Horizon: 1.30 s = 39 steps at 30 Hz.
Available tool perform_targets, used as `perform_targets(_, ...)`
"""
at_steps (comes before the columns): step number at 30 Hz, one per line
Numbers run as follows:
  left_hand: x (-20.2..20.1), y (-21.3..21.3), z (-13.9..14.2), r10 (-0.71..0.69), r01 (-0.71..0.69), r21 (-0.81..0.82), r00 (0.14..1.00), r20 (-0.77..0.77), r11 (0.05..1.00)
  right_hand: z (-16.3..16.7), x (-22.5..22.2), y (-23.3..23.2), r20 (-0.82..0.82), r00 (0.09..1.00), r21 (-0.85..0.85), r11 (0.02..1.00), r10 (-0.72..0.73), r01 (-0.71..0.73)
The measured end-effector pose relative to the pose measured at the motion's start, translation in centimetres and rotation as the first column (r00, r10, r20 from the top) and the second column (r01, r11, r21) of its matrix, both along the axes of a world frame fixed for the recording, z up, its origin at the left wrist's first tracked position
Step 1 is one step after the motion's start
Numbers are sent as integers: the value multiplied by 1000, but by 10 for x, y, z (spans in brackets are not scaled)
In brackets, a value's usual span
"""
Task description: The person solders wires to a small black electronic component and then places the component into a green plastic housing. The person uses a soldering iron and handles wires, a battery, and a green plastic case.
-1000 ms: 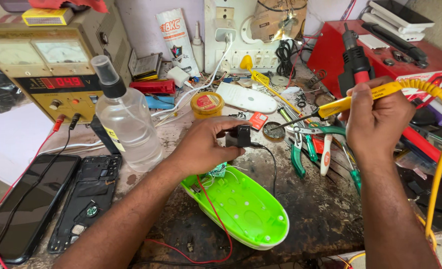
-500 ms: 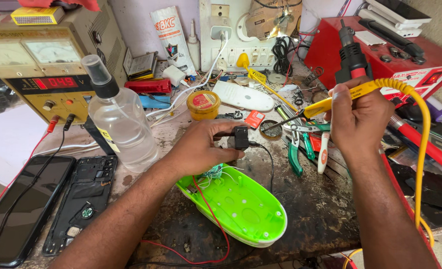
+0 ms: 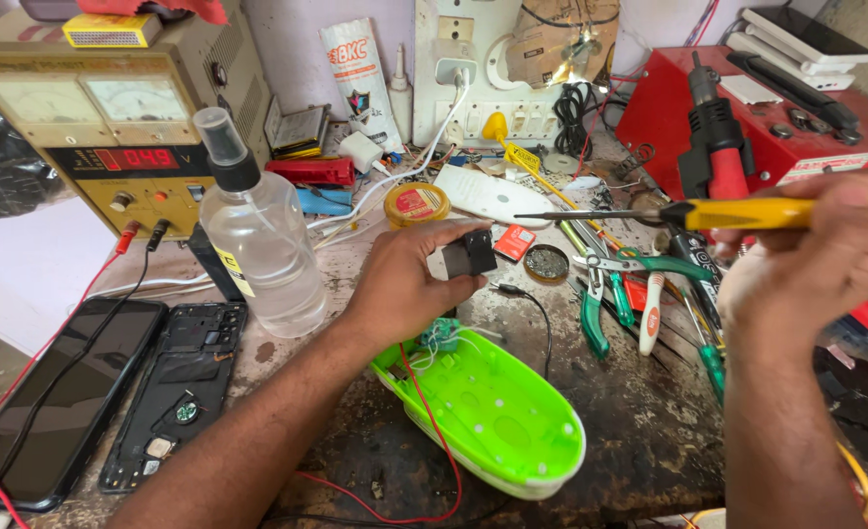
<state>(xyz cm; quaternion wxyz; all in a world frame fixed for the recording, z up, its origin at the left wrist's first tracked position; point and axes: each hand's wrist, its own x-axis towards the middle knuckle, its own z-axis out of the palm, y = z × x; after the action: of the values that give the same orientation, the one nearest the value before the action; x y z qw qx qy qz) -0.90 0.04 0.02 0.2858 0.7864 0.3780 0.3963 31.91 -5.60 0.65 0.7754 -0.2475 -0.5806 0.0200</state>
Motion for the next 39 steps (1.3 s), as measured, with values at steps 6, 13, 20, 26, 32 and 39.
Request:
perform_targets(6,-1,9,-13,-50,3,301,988,148,954,-9,-1,0,-8,996,70,994,88,-88)
perform_targets(13,0,10,-14,-50,7,308,990,131,951,-7,-15,-2,86,996,44,998,36,-40)
perform_targets(20,-1,9,-13,-42,10,268,993,115,963,-5,-18,-2,100,994,31,999,41,-44)
perform_targets(26,0,10,-14,-35,-1,292,992,119,956,-4,-22,-4,97,995,20,999,25,-27)
perform_targets(32,0,10,-15,-10,-21,302,995,99,953,-1,-25,-5,121,993,22,1000,15,-18)
perform_targets(39,0,11,-15,-9,-20,313,996,92,949,3,-29,-5,123,992,28,1000,-4,0)
